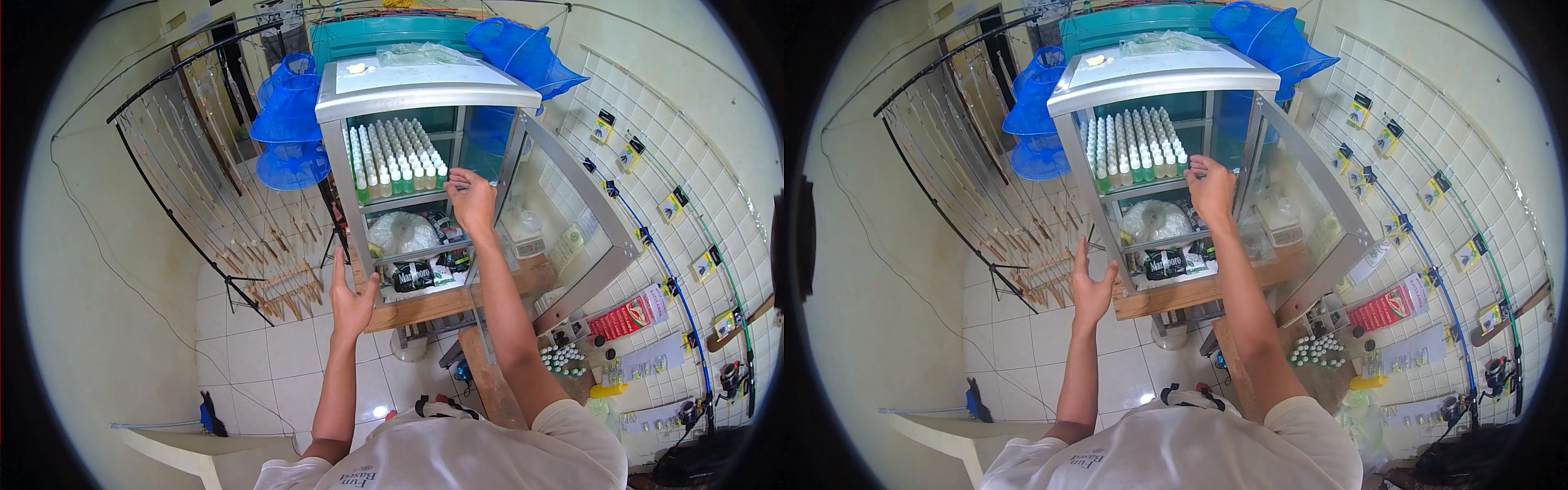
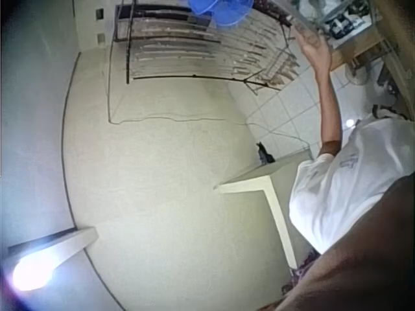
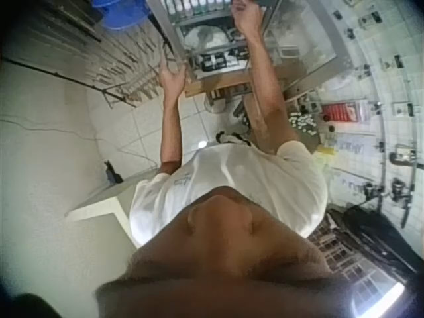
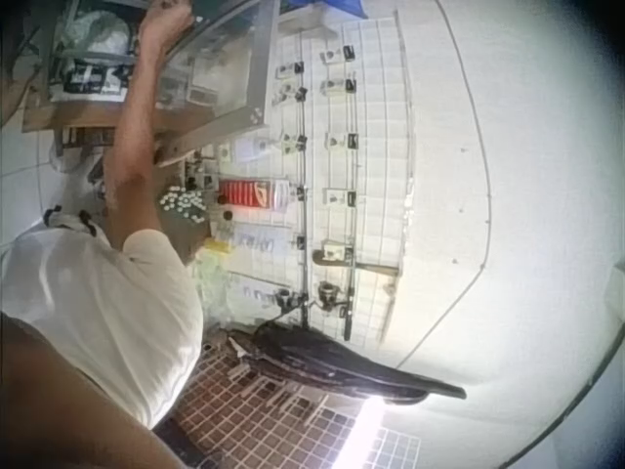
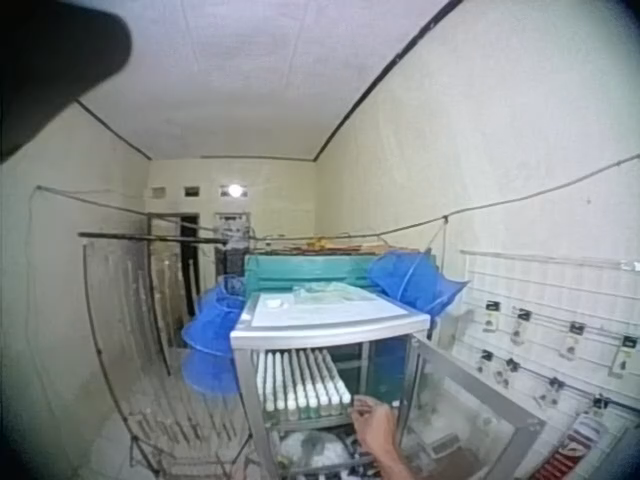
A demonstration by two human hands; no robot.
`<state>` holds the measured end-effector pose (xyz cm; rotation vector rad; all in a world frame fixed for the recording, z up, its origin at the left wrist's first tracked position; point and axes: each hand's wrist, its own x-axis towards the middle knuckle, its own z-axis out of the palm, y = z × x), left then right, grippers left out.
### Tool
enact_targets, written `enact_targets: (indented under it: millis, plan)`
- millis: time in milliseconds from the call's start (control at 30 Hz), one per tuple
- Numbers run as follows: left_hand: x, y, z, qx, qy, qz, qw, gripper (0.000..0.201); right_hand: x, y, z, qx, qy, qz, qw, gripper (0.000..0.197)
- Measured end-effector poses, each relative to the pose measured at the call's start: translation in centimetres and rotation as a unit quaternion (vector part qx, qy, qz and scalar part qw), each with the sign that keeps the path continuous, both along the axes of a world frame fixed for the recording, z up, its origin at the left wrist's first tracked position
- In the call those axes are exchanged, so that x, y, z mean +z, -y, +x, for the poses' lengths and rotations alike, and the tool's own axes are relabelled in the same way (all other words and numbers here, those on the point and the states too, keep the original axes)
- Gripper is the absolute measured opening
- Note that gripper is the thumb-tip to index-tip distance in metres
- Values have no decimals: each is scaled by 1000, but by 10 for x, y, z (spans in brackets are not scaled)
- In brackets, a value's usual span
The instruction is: Organizing small fishing scent bottles and preparing them for storage in a refrigerated display case.
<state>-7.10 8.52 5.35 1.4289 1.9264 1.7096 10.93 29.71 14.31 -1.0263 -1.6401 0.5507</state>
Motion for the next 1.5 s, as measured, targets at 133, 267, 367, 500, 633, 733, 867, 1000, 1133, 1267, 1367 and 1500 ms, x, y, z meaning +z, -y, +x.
enact_targets:
  millis: [133,267,367,500,633,733,867,1000,1133,1267,1367,1500]
  plan:
    - [1,6,3,10,-2,-8,1000,80,-3,17,1,-19,2,13,1000,27]
    - [-8,16,11,-22,10,-10,1000,67,-31,59,12,53,-118,-19,991,19]
    - [-21,33,28,-87,48,-44,994,56,-62,108,27,132,-136,-69,979,16]
    - [-48,63,55,-151,82,-69,983,49,-80,190,60,154,-87,-150,973,16]
    - [-76,94,76,-205,128,-105,965,45,-53,251,111,151,-40,-131,979,14]
    - [-77,111,94,-266,174,-154,936,38,-67,279,160,73,-150,-25,986,9]
    - [-74,120,111,-323,190,-185,908,33,-71,266,205,-89,-265,43,959,18]
    - [-67,113,121,-350,171,-165,906,32,-71,240,208,-137,-265,-72,952,33]
    - [-41,98,130,-365,145,-128,911,31,-107,233,211,-62,-297,-81,949,39]
    - [-17,90,137,-365,140,-105,914,32,-103,236,200,7,-358,-82,930,37]
    - [-9,85,138,-377,130,-56,915,32,-109,238,191,32,-369,-89,925,35]
    - [-6,81,133,-367,153,-26,917,31,-121,231,172,86,-334,-132,930,32]
